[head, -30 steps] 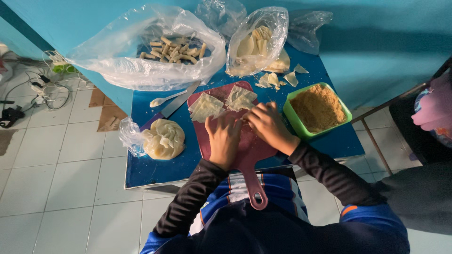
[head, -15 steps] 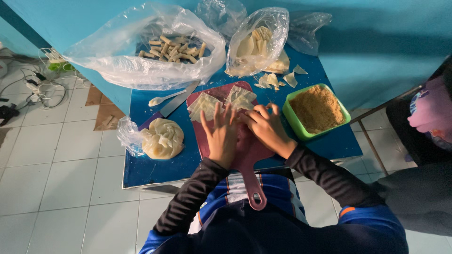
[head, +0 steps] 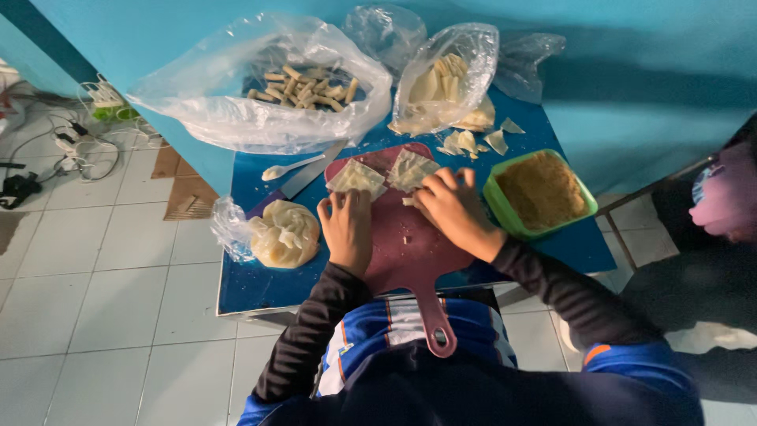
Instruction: The person sits at a small table and folds filled pastries. They take thin dough wrappers, add a scoop of brown filling from a green container, fold the wrappers into triangles by hand, and set the finished pastries on a pile on the table, then handle a stack of dough wrappers.
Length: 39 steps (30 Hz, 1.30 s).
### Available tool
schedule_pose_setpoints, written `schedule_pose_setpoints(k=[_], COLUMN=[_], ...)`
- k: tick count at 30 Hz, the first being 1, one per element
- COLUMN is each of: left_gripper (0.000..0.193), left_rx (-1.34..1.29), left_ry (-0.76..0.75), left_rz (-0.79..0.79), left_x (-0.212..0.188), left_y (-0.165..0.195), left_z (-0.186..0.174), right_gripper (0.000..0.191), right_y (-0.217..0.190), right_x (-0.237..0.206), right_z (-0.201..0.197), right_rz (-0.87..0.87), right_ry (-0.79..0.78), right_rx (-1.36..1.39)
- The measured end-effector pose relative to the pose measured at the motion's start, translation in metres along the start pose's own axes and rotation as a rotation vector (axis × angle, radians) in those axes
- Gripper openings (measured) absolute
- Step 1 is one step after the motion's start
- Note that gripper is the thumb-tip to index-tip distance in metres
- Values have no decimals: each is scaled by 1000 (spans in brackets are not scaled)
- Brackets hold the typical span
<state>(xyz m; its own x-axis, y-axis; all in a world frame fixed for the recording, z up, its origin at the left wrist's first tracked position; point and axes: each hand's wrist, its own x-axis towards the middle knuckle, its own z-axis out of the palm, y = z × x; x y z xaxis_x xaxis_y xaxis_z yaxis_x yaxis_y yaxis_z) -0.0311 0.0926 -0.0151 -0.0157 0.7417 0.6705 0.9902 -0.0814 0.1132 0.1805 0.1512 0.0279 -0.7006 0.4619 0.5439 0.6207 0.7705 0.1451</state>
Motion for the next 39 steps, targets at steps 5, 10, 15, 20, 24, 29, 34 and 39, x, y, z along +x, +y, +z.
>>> schedule_pose_setpoints(k=[5,10,15,20,24,29,34,39], left_gripper=[17,17,25,20,23,26,33,30], left_rx=[10,17,88,17,51,54,-19,1], left_ry=[-41,-12,-2,21,25,-38,-36,-126], left_rz=[-28,12,43,59,87,86,127,116], left_x=[6,8,8,6,4,-5,-20,-35], left_y=[-4,-5,-6,-7,-7,-3,6,23], left_z=[8,10,8,6,3,-8,-29,-53], right_gripper=[29,32,20,8,24,26,24,20], right_y=[23,21,24,82,122,132,123,115], right_x=[62,133,70,-34,-85,-102,-99,-99], right_z=[-39,-74,-104,-91,-56,-43,-59,-65], right_rz=[95,-112,30,303,166,388,595,581], right_ry=[-791,363,356,-18,-261,-590,-570,-489], right_rx=[185,341,152,41,108,210,374,407])
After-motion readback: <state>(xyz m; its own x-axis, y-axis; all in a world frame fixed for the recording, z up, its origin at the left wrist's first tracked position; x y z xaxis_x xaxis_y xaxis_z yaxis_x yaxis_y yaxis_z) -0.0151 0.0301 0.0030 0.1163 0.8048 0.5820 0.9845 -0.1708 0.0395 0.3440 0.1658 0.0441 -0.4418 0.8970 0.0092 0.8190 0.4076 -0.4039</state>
